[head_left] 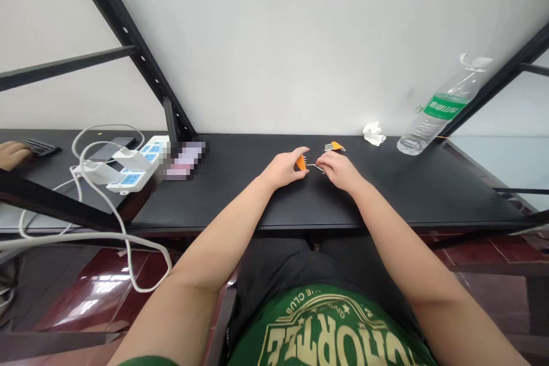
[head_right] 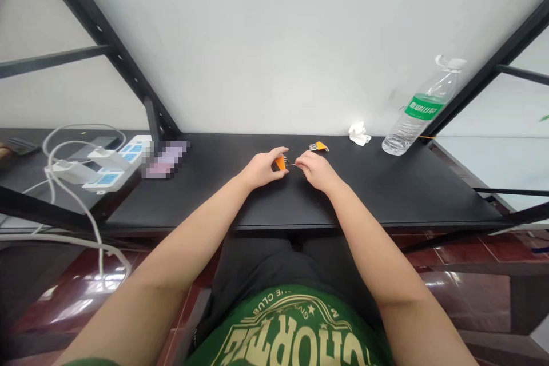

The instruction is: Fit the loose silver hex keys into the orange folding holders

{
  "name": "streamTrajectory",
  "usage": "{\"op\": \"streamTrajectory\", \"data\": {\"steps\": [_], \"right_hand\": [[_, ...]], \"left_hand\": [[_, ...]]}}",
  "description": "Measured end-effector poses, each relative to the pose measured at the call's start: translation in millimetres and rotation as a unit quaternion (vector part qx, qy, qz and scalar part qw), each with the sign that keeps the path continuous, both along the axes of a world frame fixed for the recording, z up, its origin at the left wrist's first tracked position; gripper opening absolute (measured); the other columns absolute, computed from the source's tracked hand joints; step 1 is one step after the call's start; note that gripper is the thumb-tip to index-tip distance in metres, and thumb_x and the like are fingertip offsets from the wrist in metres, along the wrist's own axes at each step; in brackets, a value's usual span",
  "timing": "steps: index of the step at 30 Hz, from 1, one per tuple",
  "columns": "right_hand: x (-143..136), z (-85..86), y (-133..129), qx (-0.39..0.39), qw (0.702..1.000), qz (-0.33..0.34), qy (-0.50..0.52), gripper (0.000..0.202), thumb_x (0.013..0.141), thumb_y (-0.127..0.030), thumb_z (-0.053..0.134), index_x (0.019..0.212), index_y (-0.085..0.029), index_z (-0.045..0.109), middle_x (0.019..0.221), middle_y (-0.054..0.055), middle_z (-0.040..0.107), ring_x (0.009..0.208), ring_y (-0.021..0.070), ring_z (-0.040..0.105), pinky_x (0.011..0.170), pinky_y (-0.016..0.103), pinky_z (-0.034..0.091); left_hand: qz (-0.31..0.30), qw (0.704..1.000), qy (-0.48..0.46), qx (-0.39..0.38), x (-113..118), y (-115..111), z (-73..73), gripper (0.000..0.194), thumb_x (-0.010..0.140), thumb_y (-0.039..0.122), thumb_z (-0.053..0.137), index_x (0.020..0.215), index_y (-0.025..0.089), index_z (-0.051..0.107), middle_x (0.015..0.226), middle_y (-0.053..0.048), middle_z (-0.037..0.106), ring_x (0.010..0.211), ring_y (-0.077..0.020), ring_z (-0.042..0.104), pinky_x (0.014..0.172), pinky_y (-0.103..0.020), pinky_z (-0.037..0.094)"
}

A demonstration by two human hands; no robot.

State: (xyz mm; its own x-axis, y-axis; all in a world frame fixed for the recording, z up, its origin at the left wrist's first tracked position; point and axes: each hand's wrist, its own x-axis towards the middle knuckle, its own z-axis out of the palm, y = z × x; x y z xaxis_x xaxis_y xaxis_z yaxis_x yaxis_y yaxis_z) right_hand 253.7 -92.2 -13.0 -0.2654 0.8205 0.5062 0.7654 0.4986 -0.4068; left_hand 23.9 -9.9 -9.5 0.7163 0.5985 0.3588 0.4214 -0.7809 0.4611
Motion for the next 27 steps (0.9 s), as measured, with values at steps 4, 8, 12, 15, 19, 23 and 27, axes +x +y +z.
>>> {"op": "streamTrajectory", "data": {"steps": [4, 8, 12, 15, 19, 23, 27], "right_hand": [[-2, -0.1, 0, 0.008, 1.000, 0.009, 0.003, 0.030, 0.103, -0.024, 0.046, 0.101, -0.024, 0.075, 0.102, 0.010, 0.070, 0.091, 0.0241, 0.066, 0.086, 0.042, 0.055], [-3, -1.0, 0, 0.002, 1.000, 0.003, -0.007, 0.030, 0.104, -0.025, 0.046, 0.103, -0.025, 0.076, 0.103, 0.010, 0.070, 0.093, 0.0248, 0.067, 0.087, 0.042, 0.056], [-4, -3.0, -2, 0.007, 0.998, -0.012, -0.055, 0.032, 0.104, -0.023, 0.044, 0.107, -0.025, 0.077, 0.107, 0.010, 0.070, 0.092, 0.0241, 0.067, 0.084, 0.040, 0.055], [-5, -4.9, 1, 0.005, 0.996, -0.013, -0.085, 0.032, 0.104, -0.022, 0.045, 0.107, -0.024, 0.077, 0.106, 0.010, 0.069, 0.090, 0.0235, 0.066, 0.080, 0.039, 0.055], [-4, -4.8, 9, -0.011, 0.999, 0.022, -0.043, 0.026, 0.102, -0.021, 0.049, 0.101, -0.024, 0.075, 0.104, 0.010, 0.068, 0.092, 0.0239, 0.066, 0.085, 0.040, 0.055], [-11, -1.8, 11, -0.016, 0.998, 0.044, 0.034, 0.013, 0.097, -0.021, 0.056, 0.097, -0.023, 0.069, 0.096, 0.007, 0.066, 0.082, 0.0217, 0.063, 0.079, 0.038, 0.054], [-25, -1.3, 6, -0.022, 0.994, 0.049, 0.092, 0.011, 0.091, -0.016, 0.056, 0.097, -0.023, 0.061, 0.094, 0.005, 0.062, 0.078, 0.0196, 0.060, 0.074, 0.035, 0.053]], "left_hand": [[-0.006, 1.000, -0.006, -0.002, -3, 1, 0.9, 0.066, 0.088, 0.036, 0.075, 0.149, 0.026, 0.050, 0.109, -0.002, 0.076, 0.100, -0.0199, 0.073, 0.093, -0.032, 0.055], [-0.006, 1.000, -0.008, -0.001, -3, 1, 1.1, 0.067, 0.088, 0.036, 0.075, 0.149, 0.025, 0.049, 0.110, -0.001, 0.076, 0.101, -0.0202, 0.072, 0.094, -0.033, 0.055], [-0.009, 0.999, 0.023, 0.023, -2, 0, 2.3, 0.066, 0.089, 0.035, 0.075, 0.149, 0.024, 0.049, 0.107, -0.003, 0.075, 0.096, -0.0205, 0.072, 0.089, -0.032, 0.055], [-0.012, 0.997, 0.059, 0.048, -1, -2, 3.1, 0.067, 0.089, 0.034, 0.074, 0.150, 0.023, 0.050, 0.103, -0.003, 0.075, 0.093, -0.0213, 0.072, 0.086, -0.032, 0.055], [-0.011, 0.996, 0.074, 0.053, -1, -3, 3.3, 0.068, 0.089, 0.035, 0.074, 0.151, 0.023, 0.050, 0.100, -0.003, 0.076, 0.092, -0.0213, 0.072, 0.085, -0.031, 0.055], [-0.012, 0.998, 0.048, 0.046, 2, -5, 2.6, 0.065, 0.088, 0.034, 0.073, 0.148, 0.024, 0.052, 0.108, -0.004, 0.077, 0.095, -0.0210, 0.074, 0.087, -0.030, 0.055], [-0.024, 0.999, 0.012, 0.030, 4, -6, 1.2, 0.064, 0.085, 0.025, 0.070, 0.146, 0.024, 0.052, 0.115, -0.004, 0.077, 0.099, -0.0204, 0.074, 0.091, -0.030, 0.055]]}}
